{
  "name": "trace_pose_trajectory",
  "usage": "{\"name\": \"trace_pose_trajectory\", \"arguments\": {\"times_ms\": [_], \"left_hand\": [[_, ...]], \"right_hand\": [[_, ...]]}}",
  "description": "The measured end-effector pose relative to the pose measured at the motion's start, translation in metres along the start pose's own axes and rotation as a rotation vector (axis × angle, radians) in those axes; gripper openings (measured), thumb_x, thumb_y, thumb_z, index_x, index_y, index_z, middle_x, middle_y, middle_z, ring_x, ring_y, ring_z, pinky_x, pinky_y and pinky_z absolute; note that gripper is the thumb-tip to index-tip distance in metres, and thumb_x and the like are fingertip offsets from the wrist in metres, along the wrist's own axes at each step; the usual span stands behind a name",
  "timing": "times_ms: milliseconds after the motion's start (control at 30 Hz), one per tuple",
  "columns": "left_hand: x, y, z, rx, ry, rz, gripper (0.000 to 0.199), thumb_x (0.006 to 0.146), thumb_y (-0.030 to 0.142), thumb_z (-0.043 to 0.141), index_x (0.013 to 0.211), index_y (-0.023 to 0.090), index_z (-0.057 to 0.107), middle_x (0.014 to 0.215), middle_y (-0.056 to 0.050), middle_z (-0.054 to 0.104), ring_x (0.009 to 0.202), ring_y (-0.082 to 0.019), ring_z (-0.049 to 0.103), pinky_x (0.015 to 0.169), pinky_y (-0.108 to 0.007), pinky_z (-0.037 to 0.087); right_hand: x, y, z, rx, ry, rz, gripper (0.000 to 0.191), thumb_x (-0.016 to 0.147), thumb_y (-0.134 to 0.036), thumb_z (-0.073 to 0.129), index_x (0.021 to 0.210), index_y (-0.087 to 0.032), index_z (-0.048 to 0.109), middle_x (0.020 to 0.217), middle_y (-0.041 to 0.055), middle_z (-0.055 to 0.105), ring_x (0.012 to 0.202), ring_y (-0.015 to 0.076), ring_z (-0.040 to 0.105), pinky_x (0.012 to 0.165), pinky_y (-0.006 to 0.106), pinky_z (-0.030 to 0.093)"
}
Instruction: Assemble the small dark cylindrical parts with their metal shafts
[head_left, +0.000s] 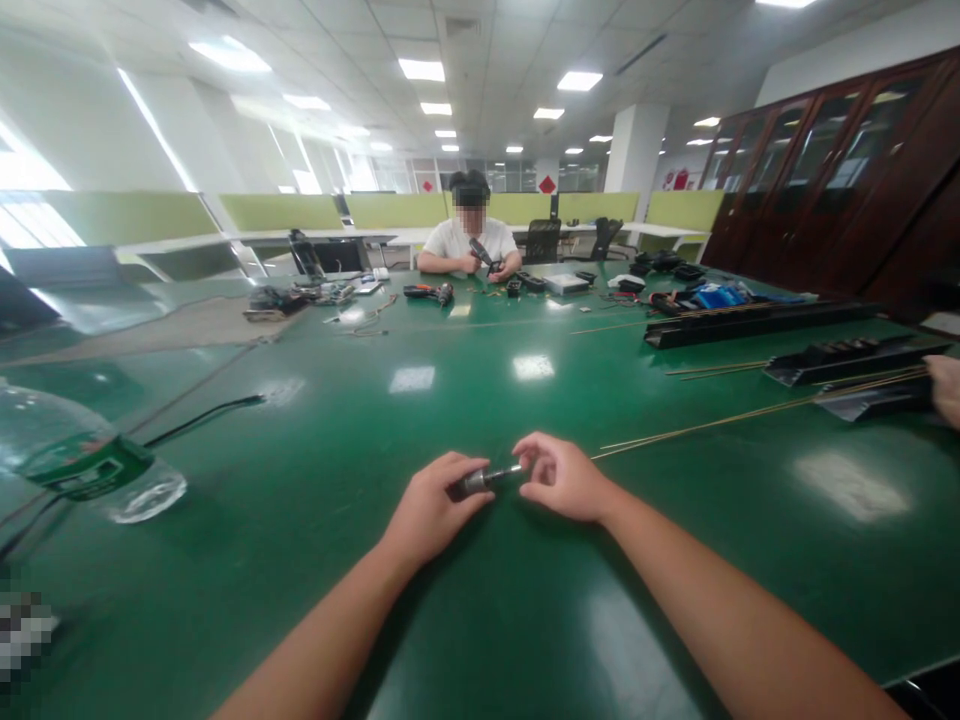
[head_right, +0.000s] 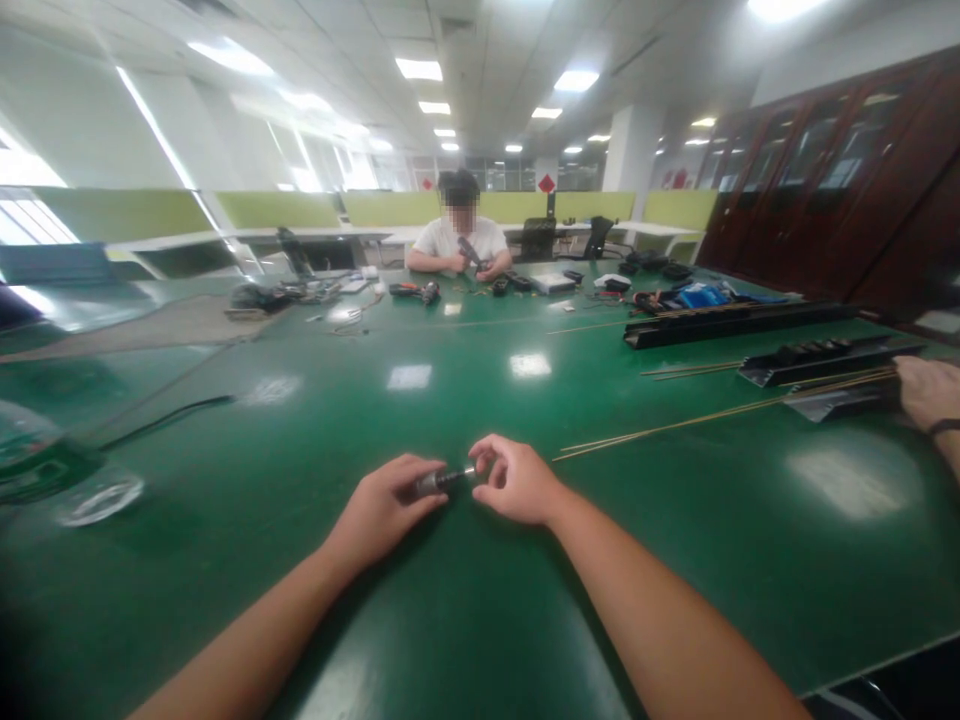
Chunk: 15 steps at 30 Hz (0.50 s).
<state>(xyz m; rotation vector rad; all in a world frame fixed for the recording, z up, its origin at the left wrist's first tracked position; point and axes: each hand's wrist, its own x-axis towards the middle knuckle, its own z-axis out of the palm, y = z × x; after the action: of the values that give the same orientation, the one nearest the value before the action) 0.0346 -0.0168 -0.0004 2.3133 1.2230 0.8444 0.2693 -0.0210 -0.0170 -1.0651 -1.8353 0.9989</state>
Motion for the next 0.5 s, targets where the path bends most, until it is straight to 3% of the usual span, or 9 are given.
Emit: {"name": "trace_pose_trajectory", "arguments": {"times_ms": [133, 300, 500], "left_hand": [[-0.003, 0.003, 0.002, -0.052, 0.01, -0.05, 0.039, 0.075, 0.028, 0.076, 0.112, 0.026, 0.065, 0.101, -0.001, 0.07, 0.091, -0.018, 0.066, 0.084, -0.03, 0.051], [-0.004, 0.009, 0.003, -0.086, 0.03, -0.018, 0.02, 0.076, 0.027, 0.072, 0.095, 0.024, 0.066, 0.092, 0.0, 0.071, 0.083, -0.018, 0.066, 0.075, -0.028, 0.05], [-0.005, 0.011, 0.004, -0.085, 0.051, -0.02, 0.018, 0.075, 0.023, 0.073, 0.092, 0.023, 0.067, 0.088, 0.001, 0.07, 0.08, -0.017, 0.064, 0.073, -0.027, 0.048]], "right_hand": [[-0.001, -0.002, 0.005, -0.057, -0.011, -0.001, 0.04, 0.072, -0.016, 0.071, 0.11, -0.02, 0.06, 0.088, 0.0009, 0.065, 0.062, 0.0106, 0.056, 0.06, 0.022, 0.044], [-0.003, -0.009, 0.008, -0.108, 0.009, -0.088, 0.038, 0.071, -0.013, 0.069, 0.108, -0.02, 0.063, 0.093, 0.0024, 0.065, 0.062, 0.0111, 0.054, 0.057, 0.023, 0.043], [-0.004, -0.016, 0.012, -0.173, 0.001, -0.134, 0.031, 0.072, -0.014, 0.069, 0.102, -0.02, 0.065, 0.091, 0.0024, 0.065, 0.068, 0.0132, 0.056, 0.061, 0.024, 0.044]]}}
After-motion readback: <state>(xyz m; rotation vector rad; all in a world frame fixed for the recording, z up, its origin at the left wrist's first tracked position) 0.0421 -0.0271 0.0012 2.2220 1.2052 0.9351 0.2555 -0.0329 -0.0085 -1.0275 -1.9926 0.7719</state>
